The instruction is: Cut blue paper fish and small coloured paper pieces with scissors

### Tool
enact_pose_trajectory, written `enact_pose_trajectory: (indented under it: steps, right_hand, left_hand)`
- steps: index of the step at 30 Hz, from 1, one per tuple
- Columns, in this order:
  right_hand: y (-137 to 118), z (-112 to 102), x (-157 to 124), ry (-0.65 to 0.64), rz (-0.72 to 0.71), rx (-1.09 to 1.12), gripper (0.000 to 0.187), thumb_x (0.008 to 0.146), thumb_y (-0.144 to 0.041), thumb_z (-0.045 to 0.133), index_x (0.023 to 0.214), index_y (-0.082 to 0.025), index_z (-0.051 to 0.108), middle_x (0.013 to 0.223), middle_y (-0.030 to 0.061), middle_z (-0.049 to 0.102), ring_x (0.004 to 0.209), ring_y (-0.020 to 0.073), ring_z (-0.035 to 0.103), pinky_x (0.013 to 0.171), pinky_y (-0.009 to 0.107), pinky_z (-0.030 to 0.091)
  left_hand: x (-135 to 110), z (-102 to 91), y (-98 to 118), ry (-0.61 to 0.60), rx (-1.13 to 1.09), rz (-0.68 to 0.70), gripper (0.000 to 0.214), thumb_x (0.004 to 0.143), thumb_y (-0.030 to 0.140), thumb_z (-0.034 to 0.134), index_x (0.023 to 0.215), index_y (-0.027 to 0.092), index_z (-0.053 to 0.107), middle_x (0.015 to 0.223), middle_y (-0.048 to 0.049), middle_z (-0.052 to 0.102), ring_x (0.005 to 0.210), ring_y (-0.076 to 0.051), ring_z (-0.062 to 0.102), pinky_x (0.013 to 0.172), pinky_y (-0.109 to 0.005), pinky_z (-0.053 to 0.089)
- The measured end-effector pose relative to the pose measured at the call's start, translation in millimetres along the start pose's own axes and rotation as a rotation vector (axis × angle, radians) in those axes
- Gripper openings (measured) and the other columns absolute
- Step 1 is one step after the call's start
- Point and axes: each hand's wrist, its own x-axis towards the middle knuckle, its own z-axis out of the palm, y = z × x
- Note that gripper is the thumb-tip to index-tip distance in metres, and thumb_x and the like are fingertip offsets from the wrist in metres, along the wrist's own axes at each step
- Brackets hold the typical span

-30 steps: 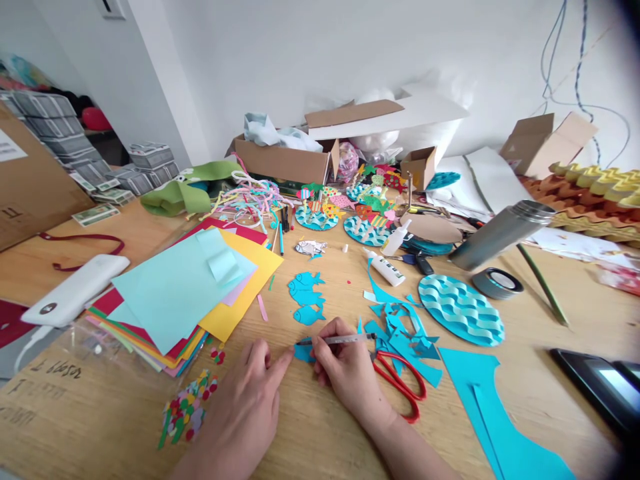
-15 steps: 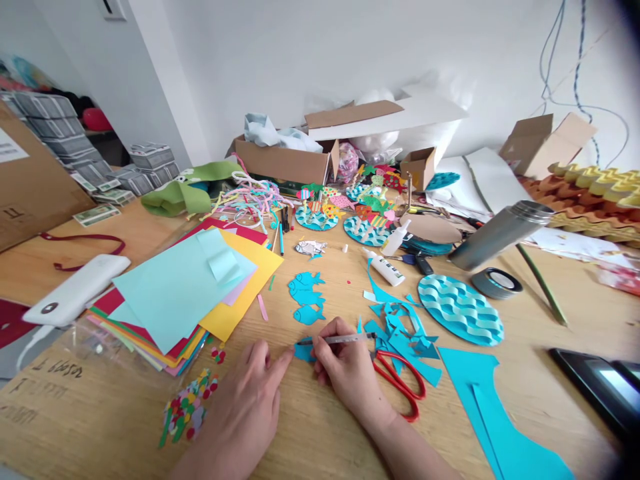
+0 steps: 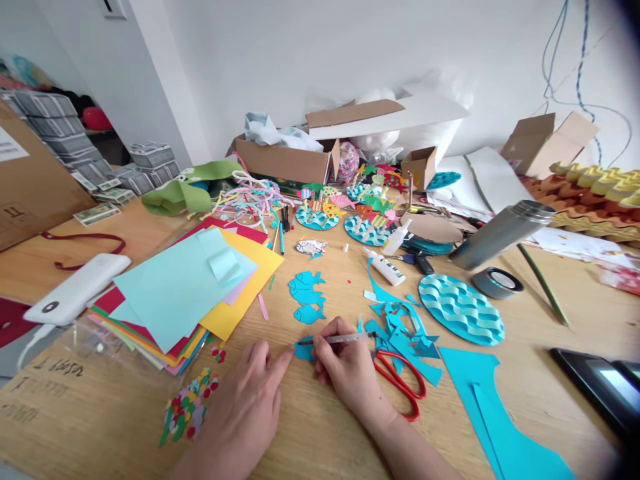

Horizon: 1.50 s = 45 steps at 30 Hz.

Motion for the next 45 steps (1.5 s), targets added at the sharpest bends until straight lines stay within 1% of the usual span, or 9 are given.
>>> enact_pose_trajectory:
  steps: [4, 7, 10, 17, 22, 31, 40, 45]
  right_hand:
    - [1.3, 0.1, 1.9, -0.002, -0.007, -0.014, 0.019, 0.082, -0.029, 0.059, 0.072, -0.022, 0.044, 0.043, -0.0093, 0.051, 0.031, 0.0072, 0.046, 0.03, 0.013, 0.033]
    - [1.8, -0.4, 2.2, -0.006, -0.016, -0.021, 0.018, 0.083, -0.028, 0.058, 0.072, -0.022, 0.044, 0.043, -0.0093, 0.051, 0.031, 0.0075, 0.047, 0.031, 0.013, 0.033]
    - [1.9, -0.6, 1.1, -0.002, -0.022, -0.009, 0.018, 0.083, -0.027, 0.057, 0.072, -0.023, 0.044, 0.045, -0.0089, 0.052, 0.032, 0.0079, 0.047, 0.031, 0.014, 0.035]
    - [2.8, -0.6, 0.2, -0.006, -0.036, -0.022, 0.016, 0.083, -0.026, 0.056, 0.073, -0.023, 0.044, 0.046, -0.0088, 0.052, 0.032, 0.008, 0.047, 0.03, 0.014, 0.033]
    - [3.8, -1.3, 0.7, -0.005, -0.044, -0.023, 0.017, 0.083, -0.026, 0.056, 0.072, -0.023, 0.044, 0.046, -0.0088, 0.052, 0.032, 0.0079, 0.047, 0.031, 0.014, 0.034]
    - [3.8, -0.1, 0.0, -0.002, -0.033, -0.004, 0.018, 0.082, -0.027, 0.058, 0.072, -0.023, 0.044, 0.046, -0.0089, 0.052, 0.031, 0.0078, 0.047, 0.029, 0.014, 0.033]
    - [2.3, -0.2, -0.2, 0.002, -0.017, -0.005, 0.018, 0.081, -0.027, 0.058, 0.071, -0.023, 0.043, 0.045, -0.0091, 0.051, 0.03, 0.0078, 0.046, 0.029, 0.014, 0.031]
    - [2.0, -0.2, -0.1, -0.004, -0.023, -0.019, 0.018, 0.082, -0.026, 0.058, 0.072, -0.023, 0.043, 0.045, -0.0094, 0.051, 0.031, 0.0082, 0.047, 0.03, 0.014, 0.032]
  left_hand:
    - [1.5, -4.2, 1.4, -0.125, -0.035, -0.058, 0.052, 0.085, 0.008, 0.035, 0.131, 0.028, 0.051, 0.102, -0.0062, 0.053, 0.09, -0.02, 0.058, 0.076, -0.031, 0.047]
    - [2.1, -6.6, 2.1, -0.165, -0.042, -0.07, 0.053, 0.086, 0.009, 0.033, 0.133, 0.029, 0.049, 0.102, -0.0067, 0.052, 0.094, -0.022, 0.056, 0.08, -0.035, 0.046]
    - [2.1, -6.6, 2.1, -0.166, -0.053, -0.064, 0.055, 0.086, 0.008, 0.032, 0.134, 0.03, 0.048, 0.103, -0.0068, 0.051, 0.094, -0.022, 0.056, 0.08, -0.036, 0.046]
    - [2.4, -5.3, 1.3, -0.181, -0.053, -0.072, 0.056, 0.085, 0.007, 0.033, 0.134, 0.031, 0.047, 0.102, -0.0056, 0.05, 0.092, -0.02, 0.056, 0.079, -0.034, 0.046]
    - [2.2, -5.0, 0.4, -0.16, -0.049, -0.058, 0.056, 0.085, 0.007, 0.034, 0.133, 0.031, 0.048, 0.1, -0.0058, 0.05, 0.092, -0.021, 0.056, 0.079, -0.035, 0.046]
    - [3.0, -7.6, 2.2, -0.171, -0.058, -0.061, 0.055, 0.085, 0.006, 0.034, 0.133, 0.029, 0.049, 0.099, -0.0064, 0.05, 0.091, -0.021, 0.056, 0.08, -0.036, 0.047]
    - [2.9, -4.2, 0.9, -0.161, -0.072, -0.057, 0.055, 0.085, 0.007, 0.034, 0.134, 0.029, 0.048, 0.102, -0.0073, 0.05, 0.096, -0.023, 0.056, 0.083, -0.039, 0.047]
    - [2.3, -5.3, 0.7, -0.167, -0.066, -0.063, 0.055, 0.085, 0.008, 0.034, 0.134, 0.029, 0.049, 0.101, -0.0069, 0.051, 0.095, -0.022, 0.056, 0.082, -0.037, 0.047]
